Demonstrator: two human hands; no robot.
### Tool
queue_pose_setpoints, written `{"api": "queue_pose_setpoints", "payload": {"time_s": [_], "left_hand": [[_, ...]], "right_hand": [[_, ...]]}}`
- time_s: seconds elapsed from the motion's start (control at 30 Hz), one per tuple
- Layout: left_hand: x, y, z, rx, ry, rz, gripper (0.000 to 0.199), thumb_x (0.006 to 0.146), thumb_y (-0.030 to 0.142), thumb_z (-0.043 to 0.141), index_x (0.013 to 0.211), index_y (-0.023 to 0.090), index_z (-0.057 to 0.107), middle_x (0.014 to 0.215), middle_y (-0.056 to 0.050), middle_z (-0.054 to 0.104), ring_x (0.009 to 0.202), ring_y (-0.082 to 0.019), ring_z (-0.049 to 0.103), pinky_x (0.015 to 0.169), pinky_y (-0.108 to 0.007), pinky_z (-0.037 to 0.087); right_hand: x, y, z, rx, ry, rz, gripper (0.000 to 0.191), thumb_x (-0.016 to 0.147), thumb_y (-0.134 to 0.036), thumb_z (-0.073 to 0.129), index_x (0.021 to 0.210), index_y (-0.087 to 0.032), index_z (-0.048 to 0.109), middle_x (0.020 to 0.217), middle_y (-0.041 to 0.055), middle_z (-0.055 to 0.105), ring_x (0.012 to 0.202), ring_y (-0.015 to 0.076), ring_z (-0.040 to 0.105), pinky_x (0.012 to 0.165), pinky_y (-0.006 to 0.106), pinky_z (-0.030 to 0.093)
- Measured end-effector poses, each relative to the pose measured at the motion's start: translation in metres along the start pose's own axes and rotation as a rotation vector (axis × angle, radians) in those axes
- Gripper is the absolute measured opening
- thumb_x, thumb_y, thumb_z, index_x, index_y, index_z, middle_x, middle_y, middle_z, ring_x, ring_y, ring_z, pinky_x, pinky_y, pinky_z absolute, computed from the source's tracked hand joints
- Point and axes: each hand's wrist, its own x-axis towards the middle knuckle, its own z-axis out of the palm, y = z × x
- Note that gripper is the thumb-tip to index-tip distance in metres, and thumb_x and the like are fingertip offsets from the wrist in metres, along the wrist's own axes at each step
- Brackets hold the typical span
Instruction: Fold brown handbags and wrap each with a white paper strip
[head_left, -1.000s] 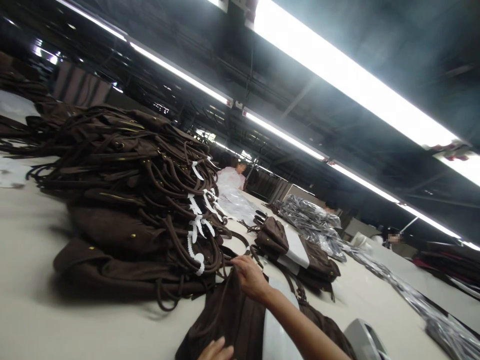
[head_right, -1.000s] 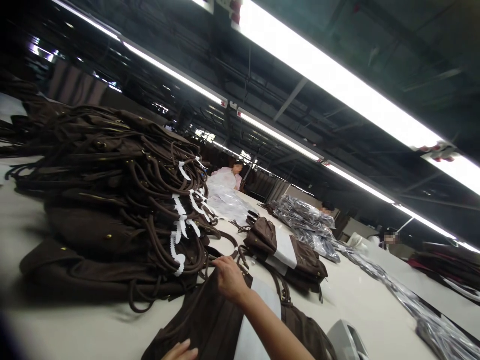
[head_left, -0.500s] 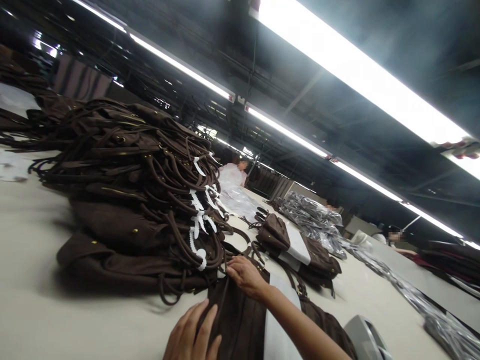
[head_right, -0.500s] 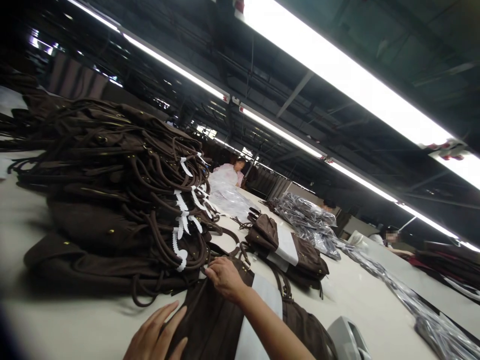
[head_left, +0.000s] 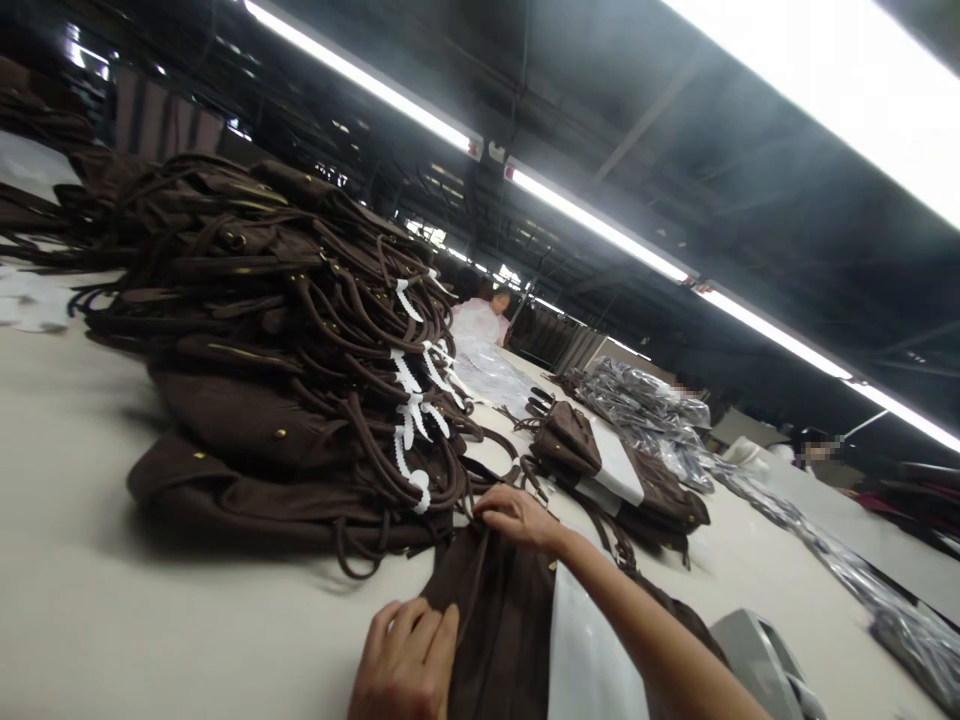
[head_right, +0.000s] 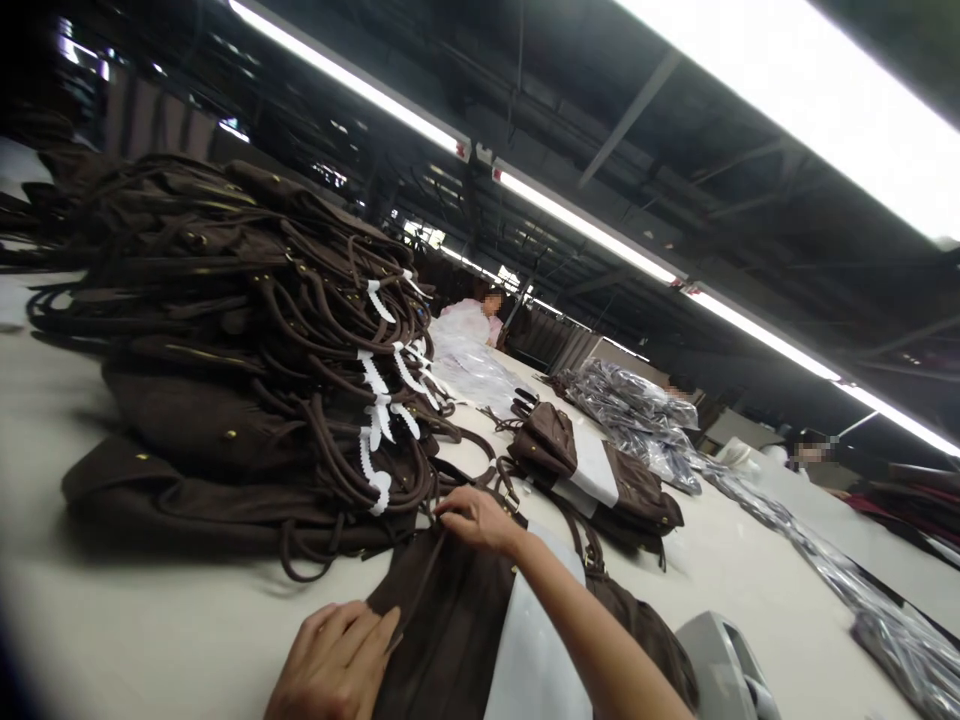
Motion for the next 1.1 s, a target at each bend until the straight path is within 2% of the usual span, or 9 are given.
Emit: {"api": "queue_pose_setpoints", "payload": {"time_s": [0.17,0.3,0.5,0.6,0.73,0.87,0.93,1.0,1.1], "left_hand": [[-0.004,0.013,-0.005,-0.027,-0.078,0.013,0.037,0.089,0.001,0.039,0.115,0.013,0.061,0.111,-0.005,0.07,0.105,-0.022,0.059,0.098,-0.041,0.04],[0.005,0.016,-0.008,-0.079,-0.063,-0.019,0.036,0.088,0.0,0.038,0.111,0.014,0.062,0.106,-0.005,0.07,0.094,-0.02,0.061,0.093,-0.039,0.043],[0.022,0.018,-0.015,-0.152,-0.118,-0.168,0.015,0.09,0.013,0.049,0.086,0.018,0.062,0.071,-0.001,0.059,0.069,-0.02,0.054,0.07,-0.037,0.042],[0.019,0.022,-0.015,-0.147,-0.141,-0.146,0.019,0.09,0.018,0.053,0.073,0.019,0.059,0.069,-0.001,0.055,0.068,-0.019,0.052,0.072,-0.037,0.041],[0.008,0.026,-0.009,-0.148,-0.071,-0.045,0.01,0.091,0.017,0.054,0.086,0.016,0.063,0.073,-0.001,0.058,0.074,-0.017,0.052,0.082,-0.038,0.041],[0.006,0.027,-0.006,-0.156,-0.042,0.007,0.01,0.089,0.013,0.056,0.093,0.013,0.065,0.077,-0.002,0.062,0.081,-0.019,0.053,0.087,-0.04,0.041],[0.007,0.026,-0.008,-0.159,-0.035,0.04,0.012,0.088,0.01,0.056,0.096,0.013,0.065,0.079,-0.003,0.063,0.082,-0.019,0.054,0.088,-0.04,0.04],[0.008,0.025,-0.01,-0.172,-0.037,0.072,0.016,0.088,0.008,0.052,0.098,0.012,0.065,0.081,-0.004,0.064,0.083,-0.018,0.053,0.089,-0.04,0.04],[0.007,0.023,-0.011,-0.189,-0.024,0.102,0.022,0.091,0.008,0.045,0.101,0.012,0.065,0.083,-0.004,0.065,0.085,-0.018,0.054,0.09,-0.039,0.041]], "right_hand": [[-0.013,0.013,-0.019,0.004,-0.115,-0.01,0.043,0.061,-0.001,0.042,0.087,-0.02,0.072,0.102,0.0033,0.069,0.105,0.0192,0.059,0.099,0.036,0.043],[-0.016,0.018,-0.02,-0.097,-0.14,-0.061,0.054,0.053,0.002,0.04,0.089,-0.021,0.072,0.099,0.0028,0.068,0.104,0.0181,0.058,0.097,0.034,0.044],[-0.011,0.024,-0.012,-0.369,-0.206,-0.098,0.059,0.059,0.001,0.048,0.105,-0.025,0.074,0.09,0.0037,0.063,0.092,0.0192,0.055,0.086,0.035,0.044],[-0.01,0.026,-0.012,-0.413,-0.218,-0.057,0.051,0.059,0.0,0.05,0.093,-0.025,0.077,0.084,0.0029,0.062,0.088,0.0192,0.054,0.089,0.038,0.04],[-0.009,0.025,-0.021,-0.256,-0.28,0.035,0.045,0.06,0.0,0.045,0.08,-0.023,0.078,0.08,0.002,0.066,0.084,0.017,0.057,0.091,0.035,0.04],[0.006,0.017,-0.029,-0.144,-0.369,0.262,0.048,0.079,-0.011,0.044,0.119,-0.022,0.068,0.082,0.0015,0.07,0.073,0.0159,0.059,0.076,0.029,0.045],[0.019,0.01,-0.027,-0.283,-0.415,0.265,0.043,0.089,-0.025,0.046,0.13,-0.027,0.06,0.09,0.0028,0.071,0.079,0.0184,0.061,0.081,0.033,0.043],[0.033,0.005,-0.022,-0.474,-0.507,0.203,0.036,0.091,-0.032,0.05,0.124,-0.031,0.064,0.1,0.0057,0.068,0.092,0.0231,0.061,0.091,0.042,0.039],[0.048,0.001,-0.014,-0.602,-0.618,0.1,0.04,0.082,-0.016,0.057,0.116,-0.034,0.068,0.117,0.0071,0.061,0.108,0.027,0.055,0.096,0.048,0.036]]}}
